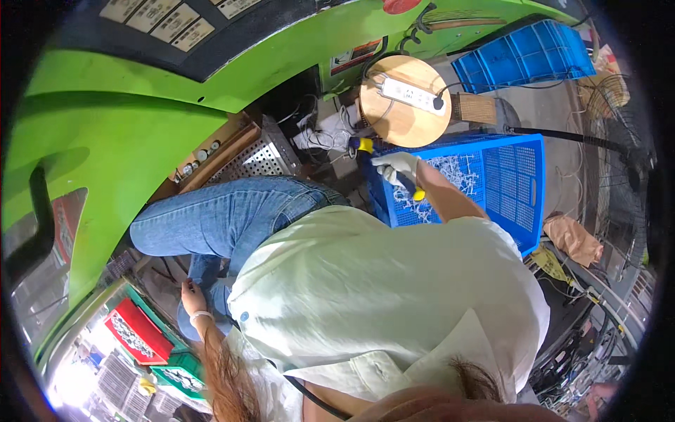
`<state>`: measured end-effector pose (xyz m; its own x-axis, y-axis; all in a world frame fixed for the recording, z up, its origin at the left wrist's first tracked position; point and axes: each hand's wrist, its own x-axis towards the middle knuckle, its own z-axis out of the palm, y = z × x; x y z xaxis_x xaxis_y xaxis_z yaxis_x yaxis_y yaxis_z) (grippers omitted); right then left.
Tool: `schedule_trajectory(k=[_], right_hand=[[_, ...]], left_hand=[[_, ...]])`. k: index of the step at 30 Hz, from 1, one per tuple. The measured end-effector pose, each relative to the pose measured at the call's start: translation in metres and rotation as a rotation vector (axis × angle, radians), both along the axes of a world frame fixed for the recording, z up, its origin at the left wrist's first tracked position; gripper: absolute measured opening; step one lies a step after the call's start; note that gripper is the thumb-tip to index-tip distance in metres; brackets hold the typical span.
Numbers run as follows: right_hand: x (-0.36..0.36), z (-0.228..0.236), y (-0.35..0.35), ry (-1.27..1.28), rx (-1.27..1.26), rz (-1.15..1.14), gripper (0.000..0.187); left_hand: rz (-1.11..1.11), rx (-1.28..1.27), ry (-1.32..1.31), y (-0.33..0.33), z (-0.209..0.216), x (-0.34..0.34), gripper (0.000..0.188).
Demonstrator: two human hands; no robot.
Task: Operating an industrial machine to manufacture or assemble small components, including manual placement and tool use.
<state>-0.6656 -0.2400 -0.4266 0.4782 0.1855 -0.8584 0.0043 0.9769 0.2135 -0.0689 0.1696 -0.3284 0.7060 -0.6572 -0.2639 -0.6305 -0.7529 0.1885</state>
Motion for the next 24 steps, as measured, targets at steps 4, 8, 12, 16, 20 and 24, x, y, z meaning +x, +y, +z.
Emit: schedule_trajectory(k=[4, 8, 12, 16, 20, 24], right_hand=[[0.022, 0.053, 0.047, 0.219, -0.958, 0.135, 0.02], [0.029, 0.046, 0.06, 0.76, -1.189, -0.333, 0.024], [0.008, 0.005, 0.019, 0.896, -1.033, -0.535, 0.023], [0.008, -0.032, 0.008, 0.987, -0.943, -0.647, 0.026], [0.021, -0.067, -0.005, 1.071, -0.803, -0.731, 0.031], [0.022, -0.097, -0.037, 1.192, -0.787, -0.723, 0.034]], left_hand=[[-0.001, -0.055, 0.025, -0.002, 0.003, -0.004, 0.02], [-0.007, -0.042, 0.039, -0.007, 0.008, -0.013, 0.019], [-0.017, -0.008, -0.009, -0.008, 0.008, -0.014, 0.019], [-0.02, -0.008, -0.049, -0.005, 0.004, -0.01, 0.019], [-0.021, -0.033, -0.038, 0.001, 0.001, -0.011, 0.02], [-0.018, 0.011, -0.041, 0.001, 0.003, -0.012, 0.02]])
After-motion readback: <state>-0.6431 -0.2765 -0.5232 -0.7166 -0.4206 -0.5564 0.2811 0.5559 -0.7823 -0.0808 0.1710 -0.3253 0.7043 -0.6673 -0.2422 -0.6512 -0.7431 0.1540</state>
